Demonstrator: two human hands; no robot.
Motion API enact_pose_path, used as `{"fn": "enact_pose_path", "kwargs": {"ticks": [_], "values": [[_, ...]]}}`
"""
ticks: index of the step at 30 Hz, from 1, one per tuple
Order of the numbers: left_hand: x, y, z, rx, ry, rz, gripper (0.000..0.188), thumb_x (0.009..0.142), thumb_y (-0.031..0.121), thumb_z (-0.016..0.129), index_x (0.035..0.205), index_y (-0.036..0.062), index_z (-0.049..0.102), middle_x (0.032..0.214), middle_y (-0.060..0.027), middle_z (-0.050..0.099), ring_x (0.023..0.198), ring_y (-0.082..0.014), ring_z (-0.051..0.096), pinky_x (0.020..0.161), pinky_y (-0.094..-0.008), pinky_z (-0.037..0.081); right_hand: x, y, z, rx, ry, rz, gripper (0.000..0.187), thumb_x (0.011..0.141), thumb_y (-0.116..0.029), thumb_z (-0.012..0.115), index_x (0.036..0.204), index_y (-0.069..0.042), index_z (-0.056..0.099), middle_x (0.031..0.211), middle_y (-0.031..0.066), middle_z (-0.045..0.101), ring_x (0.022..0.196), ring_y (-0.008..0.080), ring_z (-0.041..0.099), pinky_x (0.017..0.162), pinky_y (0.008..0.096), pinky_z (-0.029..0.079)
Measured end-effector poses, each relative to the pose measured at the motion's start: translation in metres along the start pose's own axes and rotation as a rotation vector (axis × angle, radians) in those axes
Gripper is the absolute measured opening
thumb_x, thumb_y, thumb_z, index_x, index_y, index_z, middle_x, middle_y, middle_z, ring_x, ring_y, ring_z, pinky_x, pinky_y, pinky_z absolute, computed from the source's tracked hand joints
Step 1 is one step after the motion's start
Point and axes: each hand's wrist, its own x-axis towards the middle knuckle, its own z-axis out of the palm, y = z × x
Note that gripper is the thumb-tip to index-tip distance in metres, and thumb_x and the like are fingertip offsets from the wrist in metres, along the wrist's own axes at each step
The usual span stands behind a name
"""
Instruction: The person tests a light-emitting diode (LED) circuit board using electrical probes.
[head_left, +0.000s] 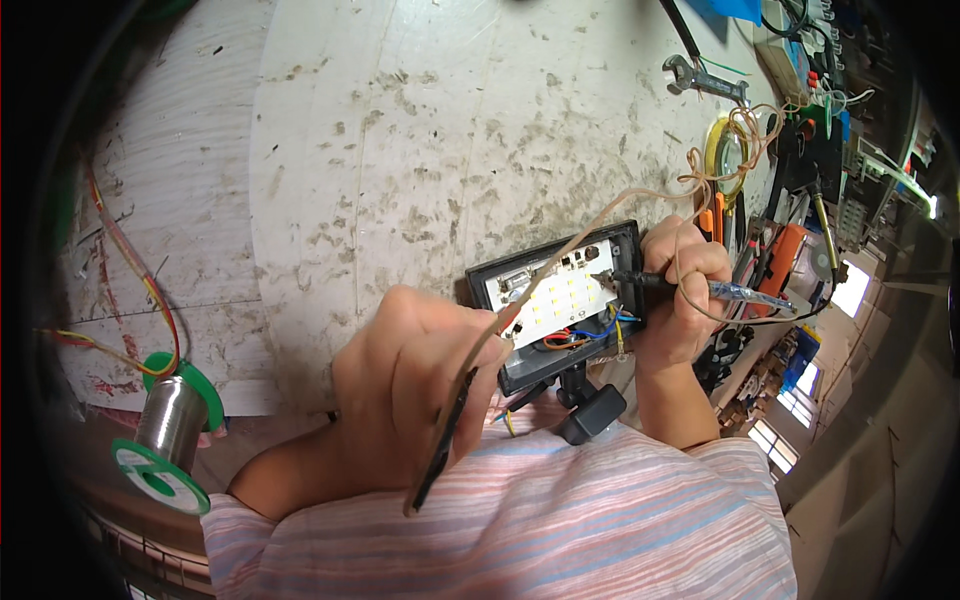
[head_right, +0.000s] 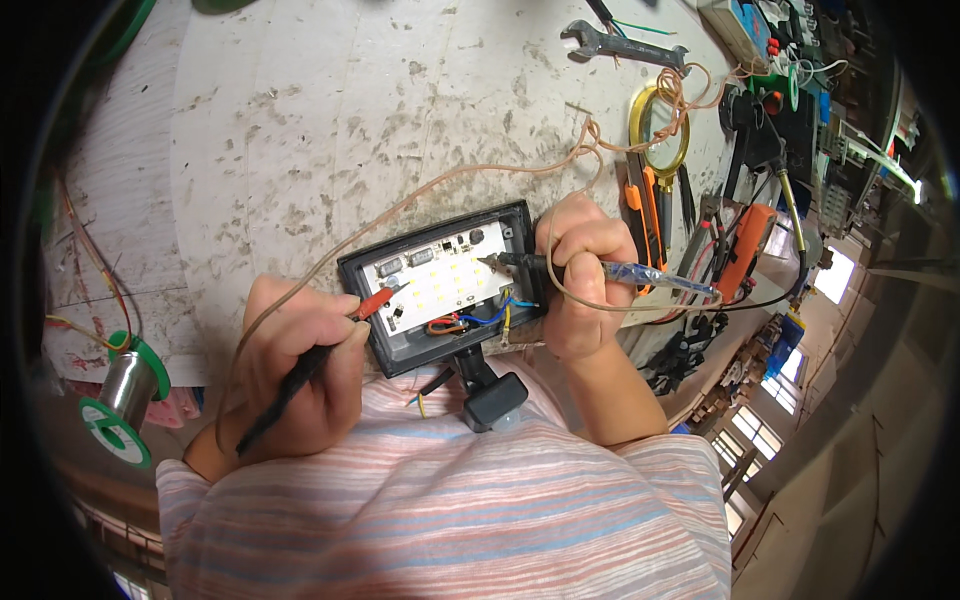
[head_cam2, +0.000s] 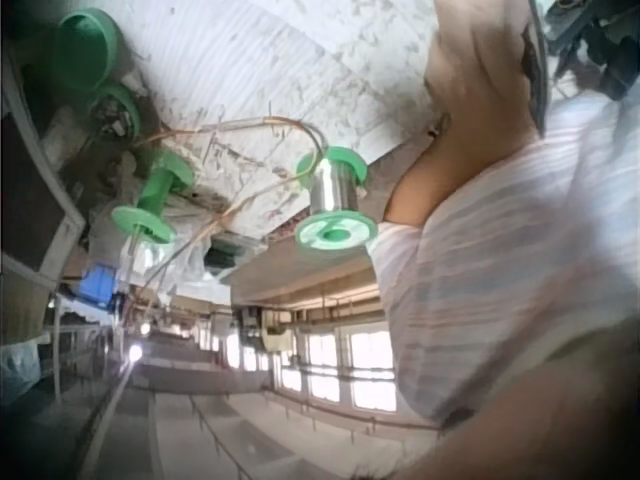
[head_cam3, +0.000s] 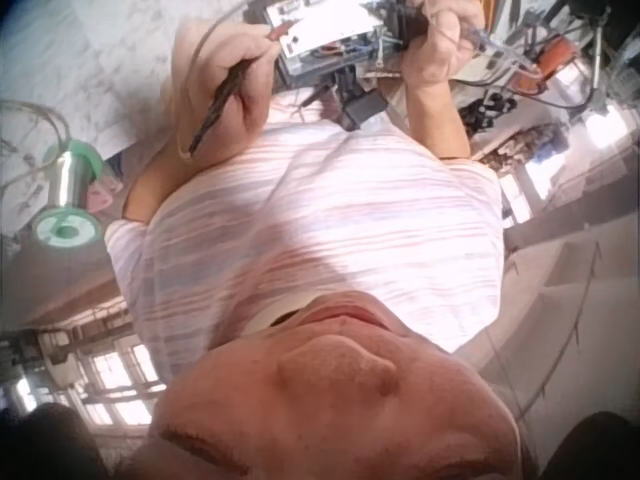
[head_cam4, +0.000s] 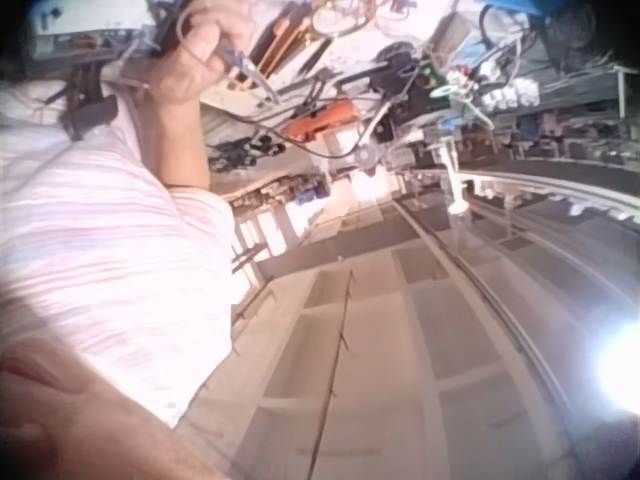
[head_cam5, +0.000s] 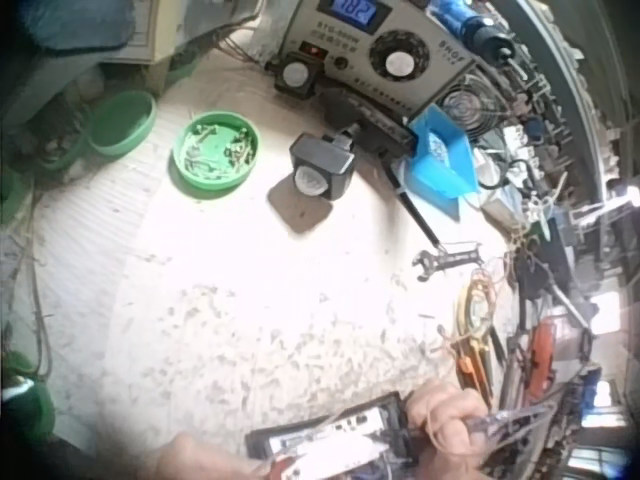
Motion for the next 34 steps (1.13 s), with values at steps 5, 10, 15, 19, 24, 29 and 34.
{"fn": "enact_pose_path", "kwargs": {"ticks": [5,10,15,19,24,29,34], "values": [[-0.007,0.000,0.000,-0.058,0.027,-0.046,0.030,0.082,0.000,0.072,0.108,0.0020,0.056,0.090,-0.0117,0.063,0.075,-0.0246,0.062,0.060,-0.0314,0.051,-0.001,0.003,-0.001,0.048,0.053,-0.030,0.020,0.096,-0.022,0.049,0.086,-0.005,0.047,0.080,0.0099,0.050,0.072,0.0165,0.042,0.068,0.0313,0.037],[-0.016,0.007,0.006,-0.406,0.201,-0.253,0.027,0.090,0.006,0.070,0.111,-0.0020,0.055,0.097,-0.0114,0.058,0.082,-0.0167,0.061,0.071,-0.0261,0.051,-0.001,0.006,0.001,0.098,0.207,-0.081,0.020,0.098,-0.019,0.047,0.086,-0.004,0.050,0.085,0.0094,0.051,0.074,0.0166,0.044,0.072,0.0310,0.037],[-0.019,0.024,-0.001,-0.260,0.173,-0.245,0.033,0.097,0.014,0.063,0.124,-0.0044,0.058,0.099,-0.0095,0.056,0.078,-0.0142,0.057,0.068,-0.0270,0.052,0.001,0.003,-0.001,0.193,0.207,-0.167,0.025,0.099,-0.025,0.057,0.091,-0.001,0.058,0.089,0.0091,0.053,0.070,0.0138,0.047,0.062,0.0265,0.040],[-0.016,0.048,0.009,0.141,0.153,-0.036,0.033,0.086,0.008,0.071,0.117,0.0003,0.067,0.084,-0.0105,0.061,0.071,-0.0222,0.056,0.060,-0.0307,0.047,-0.006,-0.016,-0.004,0.086,0.120,-0.309,0.033,0.095,-0.032,0.065,0.100,0.000,0.066,0.089,0.0093,0.059,0.071,0.0142,0.054,0.062,0.0253,0.043],[-0.003,0.076,0.047,0.249,-0.015,0.277,0.042,0.075,0.008,0.076,0.117,0.0069,0.070,0.080,-0.0046,0.060,0.062,-0.0208,0.058,0.051,-0.0310,0.045,-0.025,-0.045,-0.019,-0.060,-0.201,-0.436,0.041,0.077,-0.027,0.083,0.104,0.001,0.070,0.086,0.0086,0.065,0.075,0.0175,0.059,0.065,0.0283,0.047],[0.005,0.099,0.050,0.345,-0.048,0.296,0.043,0.073,0.006,0.077,0.116,0.0075,0.071,0.081,-0.0058,0.061,0.068,-0.0201,0.060,0.055,-0.0304,0.046,-0.034,-0.041,-0.041,0.149,-0.111,-0.486,0.022,0.084,-0.014,0.077,0.099,0.001,0.068,0.084,0.0098,0.066,0.072,0.0201,0.058,0.061,0.0289,0.044],[-0.006,0.193,-0.033,0.580,0.505,0.479,0.043,0.096,0.037,0.050,0.084,-0.0023,0.064,0.078,-0.0146,0.061,0.069,-0.0259,0.060,0.063,-0.0358,0.052,-0.046,-0.021,-0.066,0.563,0.180,-0.239,0.025,0.100,-0.023,0.059,0.107,0.002,0.058,0.095,0.0072,0.059,0.072,0.0087,0.054,0.058,0.0208,0.044]]}}
